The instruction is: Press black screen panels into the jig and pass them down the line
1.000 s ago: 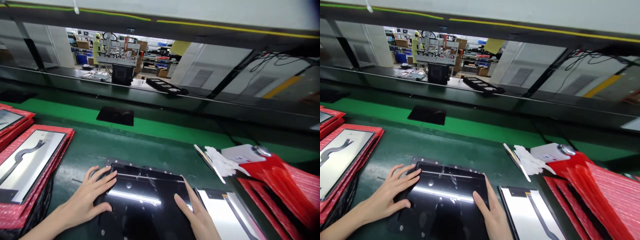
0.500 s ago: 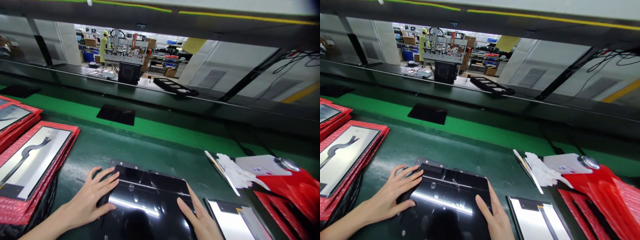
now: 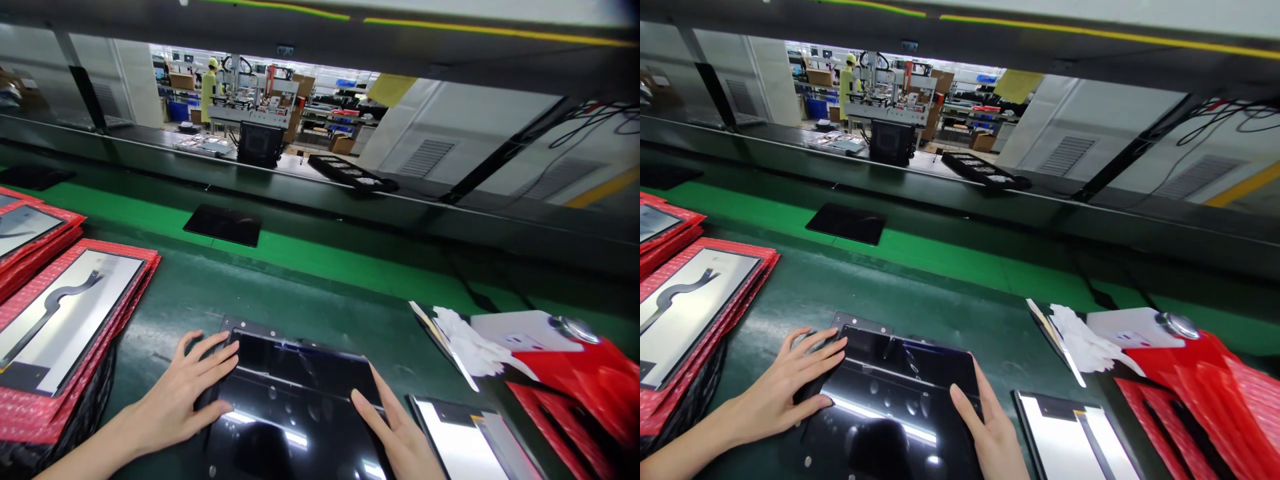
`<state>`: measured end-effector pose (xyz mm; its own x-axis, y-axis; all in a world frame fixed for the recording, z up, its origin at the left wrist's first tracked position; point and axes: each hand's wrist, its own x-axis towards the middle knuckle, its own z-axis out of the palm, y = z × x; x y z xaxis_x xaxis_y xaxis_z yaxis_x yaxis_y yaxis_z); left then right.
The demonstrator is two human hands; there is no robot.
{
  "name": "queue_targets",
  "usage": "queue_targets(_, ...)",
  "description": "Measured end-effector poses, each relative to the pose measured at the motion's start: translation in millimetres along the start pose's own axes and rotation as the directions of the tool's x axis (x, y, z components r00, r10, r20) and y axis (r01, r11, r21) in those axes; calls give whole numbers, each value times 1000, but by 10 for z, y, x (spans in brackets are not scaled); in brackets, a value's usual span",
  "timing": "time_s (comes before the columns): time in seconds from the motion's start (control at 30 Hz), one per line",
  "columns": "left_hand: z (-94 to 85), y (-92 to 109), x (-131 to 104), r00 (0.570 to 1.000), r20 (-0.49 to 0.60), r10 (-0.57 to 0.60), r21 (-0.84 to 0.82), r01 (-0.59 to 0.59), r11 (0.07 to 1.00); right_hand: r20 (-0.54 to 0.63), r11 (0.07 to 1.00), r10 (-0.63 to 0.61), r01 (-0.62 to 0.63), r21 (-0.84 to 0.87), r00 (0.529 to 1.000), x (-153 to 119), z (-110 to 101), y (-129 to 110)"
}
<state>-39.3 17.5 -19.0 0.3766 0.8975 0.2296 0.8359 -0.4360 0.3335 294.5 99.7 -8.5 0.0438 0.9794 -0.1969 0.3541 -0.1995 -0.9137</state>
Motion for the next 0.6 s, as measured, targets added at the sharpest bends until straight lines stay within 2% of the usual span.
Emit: queue_targets(0.6, 11, -5, -7, 1000, 3, -14, -29, 14, 999, -3, 1000, -17, 17, -16, 1000, 27, 10, -33)
